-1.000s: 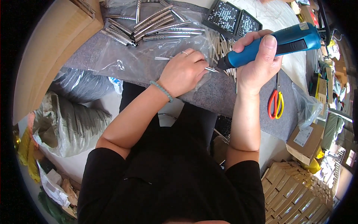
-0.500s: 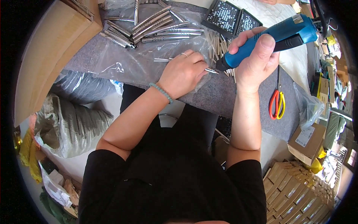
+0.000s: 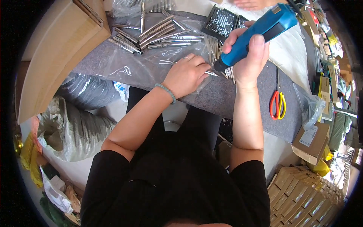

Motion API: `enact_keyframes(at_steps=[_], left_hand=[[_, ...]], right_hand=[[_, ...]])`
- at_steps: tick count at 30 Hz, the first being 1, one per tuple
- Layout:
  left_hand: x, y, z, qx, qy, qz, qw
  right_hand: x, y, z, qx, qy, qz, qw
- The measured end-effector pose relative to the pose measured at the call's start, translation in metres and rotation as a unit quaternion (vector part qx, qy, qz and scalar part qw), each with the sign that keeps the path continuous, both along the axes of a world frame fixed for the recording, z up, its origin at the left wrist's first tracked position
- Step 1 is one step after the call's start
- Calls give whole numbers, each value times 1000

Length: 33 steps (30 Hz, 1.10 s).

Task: Sorting and assembling small metal and plastic components in a manufacturing environment.

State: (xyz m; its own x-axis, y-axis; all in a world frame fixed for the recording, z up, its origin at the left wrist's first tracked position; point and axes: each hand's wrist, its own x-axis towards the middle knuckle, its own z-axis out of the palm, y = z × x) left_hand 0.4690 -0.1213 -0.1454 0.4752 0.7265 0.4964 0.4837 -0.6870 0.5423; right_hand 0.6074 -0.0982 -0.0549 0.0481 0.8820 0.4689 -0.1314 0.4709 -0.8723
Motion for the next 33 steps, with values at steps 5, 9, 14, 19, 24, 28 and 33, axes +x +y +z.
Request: enact_keyframes(at_steps=[5, 9, 14, 19, 24, 28, 33], left_hand=[[-8, -6, 17, 125, -4, 23, 992], [-30, -16, 38, 154, -2, 45, 987], [-45, -26, 58, 177, 15, 32, 984], [-54, -32, 69, 221, 10, 48, 974], [-61, -28, 80, 185, 6, 53, 981], [-65, -37, 85, 160, -2, 47, 986], [-67, -61, 95, 152, 49, -44, 986]], right_hand=[[6, 23, 45, 92, -11, -81, 992], [-5, 27, 93, 78, 26, -157, 984], [16, 49, 117, 71, 22, -118, 990], [25, 66, 108, 88, 20, -84, 992], [27, 42, 80, 167, -205, -345, 901], [-1, -62, 30, 69, -477, -29, 876], [-9, -117, 13, 146, -527, -49, 836]])
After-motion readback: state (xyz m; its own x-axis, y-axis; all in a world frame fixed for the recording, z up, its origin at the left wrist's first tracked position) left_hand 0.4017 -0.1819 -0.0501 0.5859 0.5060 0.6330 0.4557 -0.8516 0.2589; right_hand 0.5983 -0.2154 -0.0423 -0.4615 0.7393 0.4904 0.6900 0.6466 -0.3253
